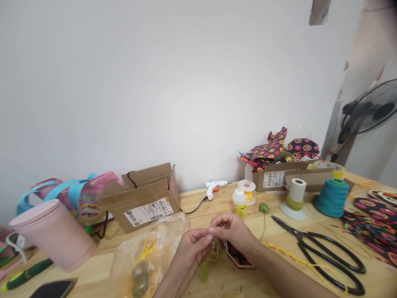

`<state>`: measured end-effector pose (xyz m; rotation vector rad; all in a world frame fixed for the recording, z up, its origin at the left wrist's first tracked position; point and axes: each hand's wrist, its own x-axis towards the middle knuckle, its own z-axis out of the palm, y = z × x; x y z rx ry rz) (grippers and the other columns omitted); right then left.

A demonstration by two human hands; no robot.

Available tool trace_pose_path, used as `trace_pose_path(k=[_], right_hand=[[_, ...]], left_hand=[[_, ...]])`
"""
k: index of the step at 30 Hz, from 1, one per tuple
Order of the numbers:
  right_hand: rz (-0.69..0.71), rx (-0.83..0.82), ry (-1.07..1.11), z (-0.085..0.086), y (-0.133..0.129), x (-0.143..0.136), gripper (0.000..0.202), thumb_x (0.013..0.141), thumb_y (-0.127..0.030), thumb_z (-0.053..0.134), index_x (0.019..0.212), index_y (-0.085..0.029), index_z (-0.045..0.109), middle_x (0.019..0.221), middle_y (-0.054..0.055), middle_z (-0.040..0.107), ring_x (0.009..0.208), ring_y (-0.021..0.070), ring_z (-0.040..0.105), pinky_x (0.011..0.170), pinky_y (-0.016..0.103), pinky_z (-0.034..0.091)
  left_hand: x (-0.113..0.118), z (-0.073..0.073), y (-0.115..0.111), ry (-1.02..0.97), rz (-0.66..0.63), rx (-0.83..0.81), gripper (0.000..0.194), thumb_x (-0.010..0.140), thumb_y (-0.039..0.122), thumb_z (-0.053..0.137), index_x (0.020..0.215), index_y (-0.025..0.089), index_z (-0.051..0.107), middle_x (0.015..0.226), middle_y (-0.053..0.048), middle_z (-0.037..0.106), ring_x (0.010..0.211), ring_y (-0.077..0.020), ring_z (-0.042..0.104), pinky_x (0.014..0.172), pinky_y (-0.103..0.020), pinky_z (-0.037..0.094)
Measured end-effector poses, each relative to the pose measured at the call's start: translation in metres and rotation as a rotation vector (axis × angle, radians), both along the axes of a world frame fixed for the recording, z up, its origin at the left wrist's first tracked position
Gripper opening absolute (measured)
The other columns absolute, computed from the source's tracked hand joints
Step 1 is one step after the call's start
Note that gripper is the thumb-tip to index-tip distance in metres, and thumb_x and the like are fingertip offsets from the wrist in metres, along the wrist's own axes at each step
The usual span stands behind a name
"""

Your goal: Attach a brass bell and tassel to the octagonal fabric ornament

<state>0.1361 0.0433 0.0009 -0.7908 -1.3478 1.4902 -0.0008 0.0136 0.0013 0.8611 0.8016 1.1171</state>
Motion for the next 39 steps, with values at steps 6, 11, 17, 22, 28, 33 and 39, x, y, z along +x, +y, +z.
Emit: trace_pose_path(k=[6, 11, 17, 22, 28, 33, 39], right_hand=[[-0.035, -0.004, 0.04, 0.0, -0.002, -0.003, 0.027, 0.053, -0.038, 0.069, 0.057, -0.013, 0.058, 0.049, -0.003, 0.054, 0.044, 0.0075, 0.045, 0.044, 0.021, 0.035], [-0.029, -0.047, 0.052, 0.001, -0.001, -0.005, 0.034, 0.048, -0.044, 0.069, 0.053, -0.013, 0.057, 0.044, -0.004, 0.05, 0.04, 0.0065, 0.041, 0.042, 0.021, 0.031], [-0.08, 0.128, -0.171, 0.009, -0.002, 0.007, 0.021, 0.067, -0.03, 0.054, 0.064, -0.013, 0.065, 0.058, 0.0, 0.056, 0.05, 0.0089, 0.044, 0.049, 0.022, 0.034], [0.05, 0.487, -0.539, 0.006, -0.007, 0.011, 0.025, 0.06, -0.007, 0.052, 0.077, -0.019, 0.066, 0.074, 0.0, 0.062, 0.067, 0.013, 0.05, 0.064, 0.024, 0.037], [0.044, 0.613, -0.727, 0.003, -0.008, 0.008, 0.02, 0.068, -0.009, 0.048, 0.069, -0.018, 0.065, 0.059, -0.002, 0.056, 0.059, 0.0116, 0.047, 0.056, 0.021, 0.032], [0.066, 0.663, -0.71, 0.003, -0.007, 0.01, 0.021, 0.072, -0.01, 0.047, 0.071, -0.019, 0.065, 0.056, -0.003, 0.055, 0.057, 0.0111, 0.046, 0.056, 0.02, 0.031], [0.065, 0.676, -0.711, 0.0, -0.007, 0.009, 0.021, 0.074, -0.012, 0.046, 0.071, -0.02, 0.065, 0.055, -0.003, 0.054, 0.055, 0.0105, 0.046, 0.054, 0.02, 0.031]], left_hand=[[0.004, 0.003, -0.002, 0.034, 0.043, -0.002, 0.018, 0.055, 0.021, 0.074, 0.07, 0.011, 0.07, 0.06, -0.004, 0.066, 0.054, -0.0071, 0.054, 0.058, -0.016, 0.043], [0.005, -0.007, 0.005, 0.153, 0.159, 0.031, 0.018, 0.049, 0.026, 0.076, 0.056, 0.012, 0.068, 0.046, -0.001, 0.061, 0.044, -0.0066, 0.05, 0.047, -0.016, 0.037], [-0.001, -0.003, 0.004, 0.095, 0.151, 0.002, 0.014, 0.055, 0.022, 0.073, 0.062, 0.012, 0.066, 0.055, -0.001, 0.063, 0.052, -0.0075, 0.053, 0.055, -0.017, 0.042], [-0.007, 0.001, 0.003, 0.092, 0.137, -0.017, 0.014, 0.057, 0.022, 0.073, 0.062, 0.012, 0.064, 0.059, -0.001, 0.064, 0.051, -0.0069, 0.053, 0.055, -0.017, 0.044], [-0.014, -0.002, 0.002, 0.141, 0.116, -0.008, 0.015, 0.059, 0.022, 0.071, 0.064, 0.011, 0.063, 0.06, -0.002, 0.064, 0.052, -0.0074, 0.055, 0.056, -0.018, 0.044], [-0.016, -0.004, 0.004, 0.146, 0.11, -0.011, 0.015, 0.059, 0.022, 0.071, 0.064, 0.011, 0.063, 0.061, -0.002, 0.064, 0.052, -0.0073, 0.055, 0.056, -0.018, 0.043], [-0.013, -0.004, 0.006, 0.189, 0.144, -0.002, 0.017, 0.056, 0.025, 0.073, 0.063, 0.013, 0.064, 0.059, -0.001, 0.064, 0.05, -0.0063, 0.052, 0.054, -0.016, 0.041]])
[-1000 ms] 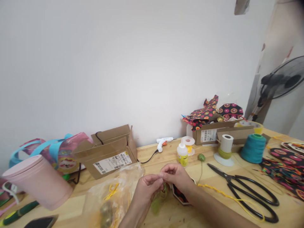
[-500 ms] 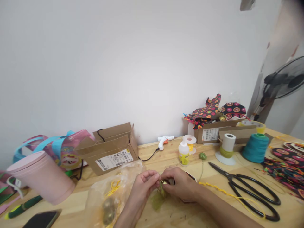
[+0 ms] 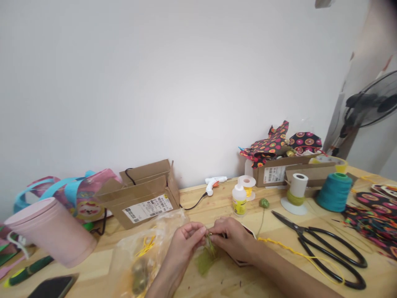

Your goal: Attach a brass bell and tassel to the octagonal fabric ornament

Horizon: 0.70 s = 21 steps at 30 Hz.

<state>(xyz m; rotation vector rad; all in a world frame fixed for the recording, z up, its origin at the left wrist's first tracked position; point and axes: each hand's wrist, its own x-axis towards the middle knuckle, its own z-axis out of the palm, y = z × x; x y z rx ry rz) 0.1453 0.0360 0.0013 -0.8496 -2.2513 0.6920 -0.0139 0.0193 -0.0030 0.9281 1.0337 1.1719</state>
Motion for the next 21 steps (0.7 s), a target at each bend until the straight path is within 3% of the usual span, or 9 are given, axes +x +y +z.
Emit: trace_pose_path(k=[10, 14, 21], right_hand=[[-0.043, -0.012, 0.072, 0.007, -0.002, 0.0, 0.02, 0.066, -0.008, 0.05, 0.072, -0.02, 0.066, 0.061, -0.002, 0.058, 0.061, 0.0118, 0.05, 0.061, 0.022, 0.035], [-0.095, -0.089, 0.213, 0.01, -0.002, 0.001, 0.017, 0.072, -0.015, 0.051, 0.077, -0.019, 0.067, 0.07, 0.002, 0.063, 0.069, 0.0137, 0.055, 0.064, 0.023, 0.039], [-0.107, -0.125, 0.301, 0.01, -0.001, 0.0, 0.015, 0.072, -0.016, 0.052, 0.072, -0.017, 0.068, 0.066, 0.002, 0.063, 0.065, 0.0129, 0.056, 0.063, 0.023, 0.042]], left_hand=[[0.001, 0.0, -0.002, 0.007, -0.025, 0.023, 0.014, 0.059, 0.025, 0.071, 0.064, 0.013, 0.066, 0.058, 0.0, 0.063, 0.051, -0.0056, 0.05, 0.054, -0.015, 0.039], [0.003, 0.002, -0.003, 0.017, -0.008, 0.023, 0.017, 0.057, 0.025, 0.072, 0.065, 0.012, 0.066, 0.06, -0.002, 0.064, 0.052, -0.0071, 0.052, 0.055, -0.017, 0.04], [0.006, 0.003, -0.005, 0.022, 0.047, 0.042, 0.018, 0.053, 0.023, 0.074, 0.064, 0.013, 0.065, 0.051, 0.001, 0.061, 0.047, -0.0058, 0.05, 0.05, -0.015, 0.037]])
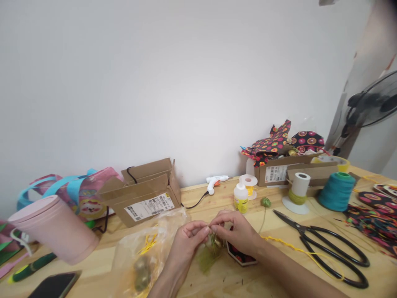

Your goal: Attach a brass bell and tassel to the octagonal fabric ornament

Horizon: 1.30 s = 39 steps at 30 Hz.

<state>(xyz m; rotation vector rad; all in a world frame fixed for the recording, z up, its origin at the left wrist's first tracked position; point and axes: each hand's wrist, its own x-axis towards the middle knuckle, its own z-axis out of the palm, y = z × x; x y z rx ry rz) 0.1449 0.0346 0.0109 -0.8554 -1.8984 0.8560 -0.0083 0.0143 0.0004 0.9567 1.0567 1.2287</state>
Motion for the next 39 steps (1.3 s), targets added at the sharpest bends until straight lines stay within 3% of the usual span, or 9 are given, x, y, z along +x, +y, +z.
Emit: trace_pose_path(k=[7, 12, 19, 32, 39], right_hand=[[0.011, -0.049, -0.066, 0.0018, 0.0008, 0.0045, 0.015, 0.073, -0.021, 0.054, 0.071, -0.016, 0.067, 0.065, 0.002, 0.062, 0.062, 0.0124, 0.054, 0.058, 0.021, 0.04], [0.008, 0.103, -0.129, 0.0021, 0.0019, 0.0071, 0.01, 0.07, -0.017, 0.055, 0.067, -0.017, 0.065, 0.062, 0.0, 0.06, 0.061, 0.0116, 0.052, 0.058, 0.022, 0.038], [-0.03, 0.268, -0.125, 0.0033, 0.0007, 0.0062, 0.009, 0.064, -0.009, 0.055, 0.061, -0.017, 0.058, 0.06, -0.001, 0.058, 0.061, 0.0111, 0.05, 0.059, 0.022, 0.036], [0.002, 0.195, -0.133, 0.0034, -0.0003, 0.0067, 0.008, 0.069, -0.013, 0.054, 0.068, -0.018, 0.061, 0.064, -0.001, 0.059, 0.062, 0.0112, 0.05, 0.059, 0.022, 0.037], [-0.019, 0.378, -0.108, -0.0006, 0.0013, 0.0052, 0.008, 0.066, -0.01, 0.054, 0.065, -0.018, 0.057, 0.063, 0.0, 0.058, 0.063, 0.012, 0.05, 0.058, 0.023, 0.037]], left_hand=[[0.0001, -0.0002, 0.0019, 0.021, -0.05, 0.005, 0.019, 0.053, 0.024, 0.075, 0.064, 0.013, 0.065, 0.051, 0.001, 0.063, 0.048, -0.0057, 0.051, 0.05, -0.014, 0.037], [-0.0017, -0.0004, 0.0021, 0.066, -0.118, 0.003, 0.016, 0.054, 0.023, 0.074, 0.063, 0.013, 0.065, 0.053, 0.001, 0.063, 0.049, -0.005, 0.051, 0.049, -0.013, 0.036], [-0.0003, 0.0024, -0.0011, 0.069, -0.101, -0.005, 0.016, 0.054, 0.023, 0.074, 0.062, 0.013, 0.064, 0.052, 0.001, 0.063, 0.049, -0.0051, 0.051, 0.049, -0.013, 0.037], [-0.0005, 0.0024, -0.0008, 0.063, -0.08, 0.003, 0.016, 0.053, 0.022, 0.074, 0.062, 0.012, 0.065, 0.054, 0.001, 0.063, 0.049, -0.0051, 0.05, 0.05, -0.013, 0.036], [-0.0005, 0.0022, -0.001, -0.033, -0.07, -0.044, 0.016, 0.051, 0.02, 0.075, 0.059, 0.012, 0.064, 0.052, 0.0, 0.063, 0.049, -0.0057, 0.052, 0.051, -0.014, 0.037]])
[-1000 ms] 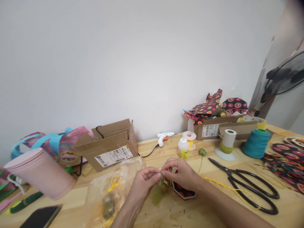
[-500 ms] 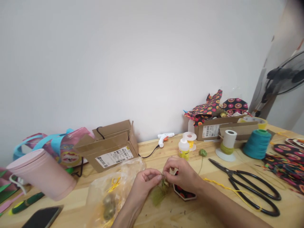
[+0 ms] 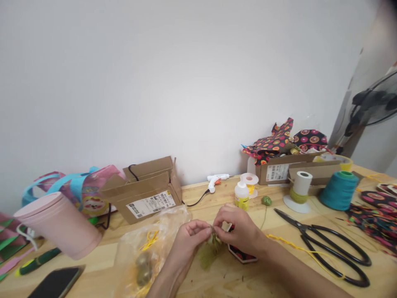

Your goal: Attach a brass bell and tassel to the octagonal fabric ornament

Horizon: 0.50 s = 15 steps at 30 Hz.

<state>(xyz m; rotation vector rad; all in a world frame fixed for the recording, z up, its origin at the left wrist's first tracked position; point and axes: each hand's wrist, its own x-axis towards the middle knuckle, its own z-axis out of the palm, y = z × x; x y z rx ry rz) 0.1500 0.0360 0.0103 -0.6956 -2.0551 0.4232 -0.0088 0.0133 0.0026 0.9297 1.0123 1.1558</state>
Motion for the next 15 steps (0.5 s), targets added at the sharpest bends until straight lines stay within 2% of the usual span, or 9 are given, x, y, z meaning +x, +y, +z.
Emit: trace_pose_path(k=[9, 12, 15], right_hand=[[0.022, 0.246, -0.054, 0.0024, -0.0008, -0.0013, 0.013, 0.069, -0.009, 0.05, 0.067, -0.018, 0.058, 0.061, 0.002, 0.059, 0.06, 0.0129, 0.048, 0.055, 0.024, 0.036], [0.052, 0.171, -0.046, 0.004, -0.0016, -0.0004, 0.013, 0.069, -0.01, 0.05, 0.07, -0.019, 0.06, 0.065, 0.002, 0.059, 0.064, 0.0134, 0.05, 0.058, 0.025, 0.037], [0.03, -0.045, 0.021, 0.0035, -0.002, 0.0008, 0.015, 0.067, -0.01, 0.053, 0.077, -0.019, 0.06, 0.073, 0.002, 0.061, 0.072, 0.0142, 0.052, 0.066, 0.026, 0.039]], left_hand=[[0.0007, 0.0019, -0.0027, -0.125, 0.02, -0.085, 0.017, 0.049, 0.016, 0.076, 0.057, 0.011, 0.062, 0.05, 0.0, 0.06, 0.047, -0.0054, 0.05, 0.05, -0.015, 0.038], [0.0017, 0.0027, -0.0031, -0.13, 0.017, -0.088, 0.017, 0.049, 0.015, 0.076, 0.057, 0.011, 0.061, 0.05, 0.0, 0.06, 0.048, -0.0057, 0.051, 0.051, -0.015, 0.038], [0.0026, 0.0025, -0.0024, -0.111, 0.028, -0.052, 0.018, 0.049, 0.017, 0.075, 0.058, 0.013, 0.06, 0.051, 0.001, 0.06, 0.048, -0.0061, 0.051, 0.05, -0.015, 0.038]])
